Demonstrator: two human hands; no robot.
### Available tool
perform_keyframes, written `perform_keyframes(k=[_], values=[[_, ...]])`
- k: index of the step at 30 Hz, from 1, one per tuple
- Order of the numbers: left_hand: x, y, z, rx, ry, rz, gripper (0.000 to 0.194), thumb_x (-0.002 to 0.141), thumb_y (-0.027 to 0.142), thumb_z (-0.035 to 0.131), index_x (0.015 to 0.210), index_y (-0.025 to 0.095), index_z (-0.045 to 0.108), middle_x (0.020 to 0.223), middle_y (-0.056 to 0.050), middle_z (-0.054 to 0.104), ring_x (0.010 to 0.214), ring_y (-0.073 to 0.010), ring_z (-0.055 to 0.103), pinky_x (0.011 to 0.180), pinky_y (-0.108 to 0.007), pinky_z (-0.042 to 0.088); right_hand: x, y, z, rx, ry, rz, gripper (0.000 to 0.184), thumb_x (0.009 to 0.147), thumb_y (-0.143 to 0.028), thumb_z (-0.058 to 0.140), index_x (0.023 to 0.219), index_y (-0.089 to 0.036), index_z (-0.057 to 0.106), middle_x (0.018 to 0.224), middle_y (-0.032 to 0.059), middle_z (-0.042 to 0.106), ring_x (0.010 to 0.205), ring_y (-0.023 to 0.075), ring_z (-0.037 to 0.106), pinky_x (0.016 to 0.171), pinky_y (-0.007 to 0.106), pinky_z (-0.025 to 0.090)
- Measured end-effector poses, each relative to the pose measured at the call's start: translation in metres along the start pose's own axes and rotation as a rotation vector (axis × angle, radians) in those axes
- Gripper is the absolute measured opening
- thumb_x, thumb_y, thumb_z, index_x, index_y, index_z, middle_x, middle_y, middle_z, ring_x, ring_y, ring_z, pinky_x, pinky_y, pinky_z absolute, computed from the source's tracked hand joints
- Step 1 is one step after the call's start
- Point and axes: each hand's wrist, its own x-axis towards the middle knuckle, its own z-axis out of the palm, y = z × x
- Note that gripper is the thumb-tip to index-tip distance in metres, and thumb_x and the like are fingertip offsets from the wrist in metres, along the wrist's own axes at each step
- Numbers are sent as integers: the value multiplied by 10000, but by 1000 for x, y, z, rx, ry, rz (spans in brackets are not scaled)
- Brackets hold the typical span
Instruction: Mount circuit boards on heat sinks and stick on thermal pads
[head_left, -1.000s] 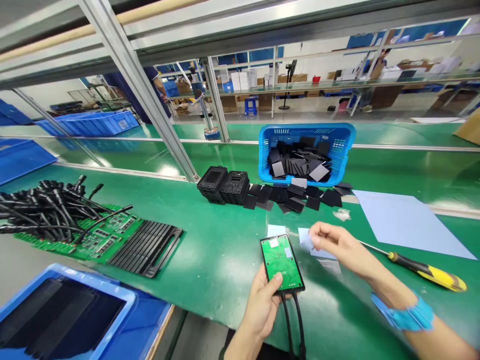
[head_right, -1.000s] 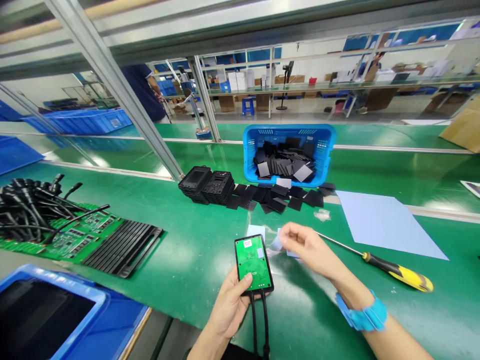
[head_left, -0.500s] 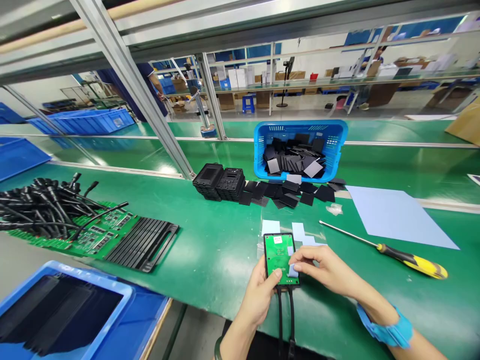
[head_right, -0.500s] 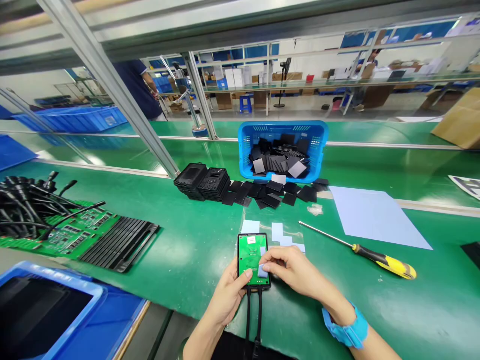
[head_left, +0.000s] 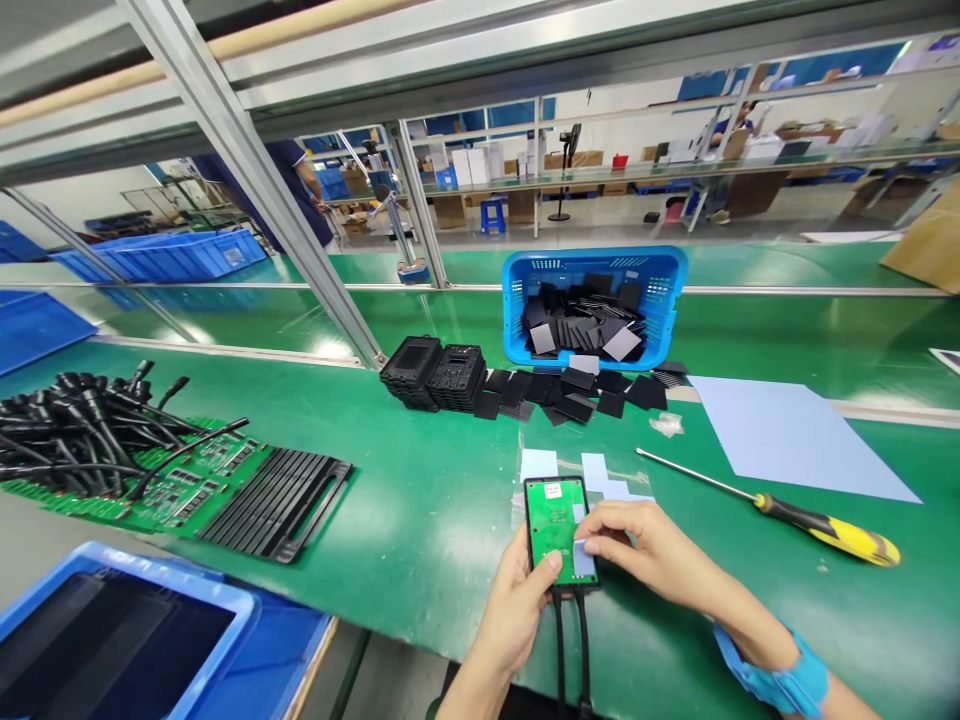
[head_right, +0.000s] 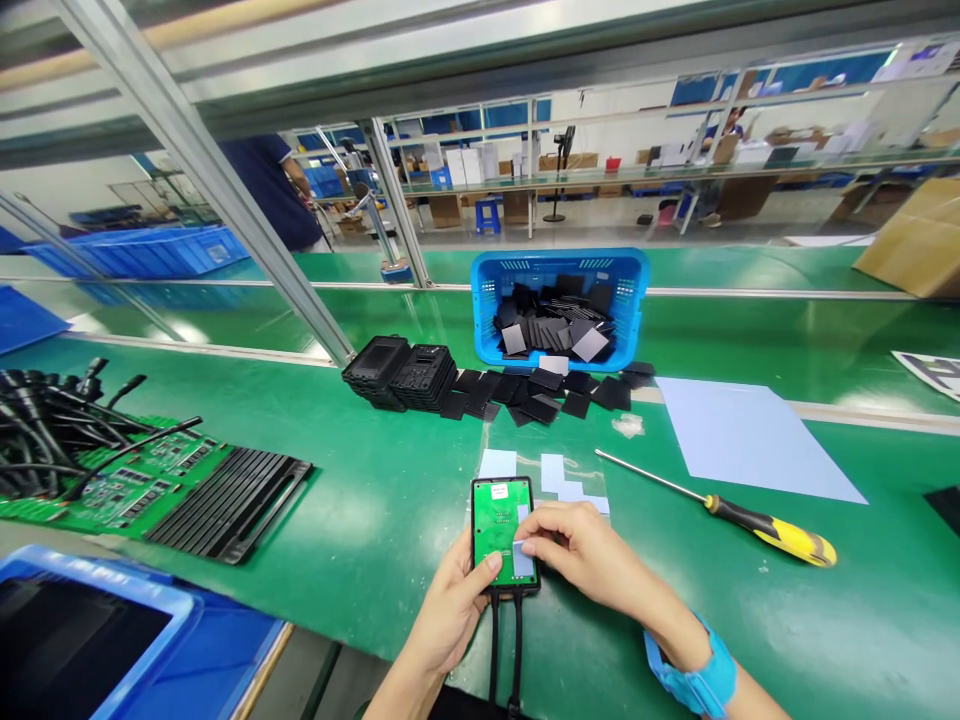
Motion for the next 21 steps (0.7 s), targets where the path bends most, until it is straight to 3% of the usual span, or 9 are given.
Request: perform_keyframes(k=[13,17,21], values=[[0,-1,-1,-8,-3,6,475,847,245,667,1310,225,564,1212,-92,674,1146,-275,582,942,-367,455,-5,-1,4,-76,80,-53,144,939,-284,546,875,-224,660,817,22,628,719,161,569,633,264,425],[0,0,0,-7,2,-6,475,844,252,670,1307,230,565,1202,-90,680,1171,-281,568,945,-369,454,-4,1,7,-46,139,-1,77,900,-268,583,967,-230,586,752,-6,609,642,147,549,583,250,424],[0,1,2,-13,7,-8,479,832,272,687,1297,231,577,1197,-92,684,1185,-288,560,964,-384,443,-4,2,11,-7,187,32,112,871,-262,604,882,-242,495,695,-43,561,601,129,529,556,235,418]])
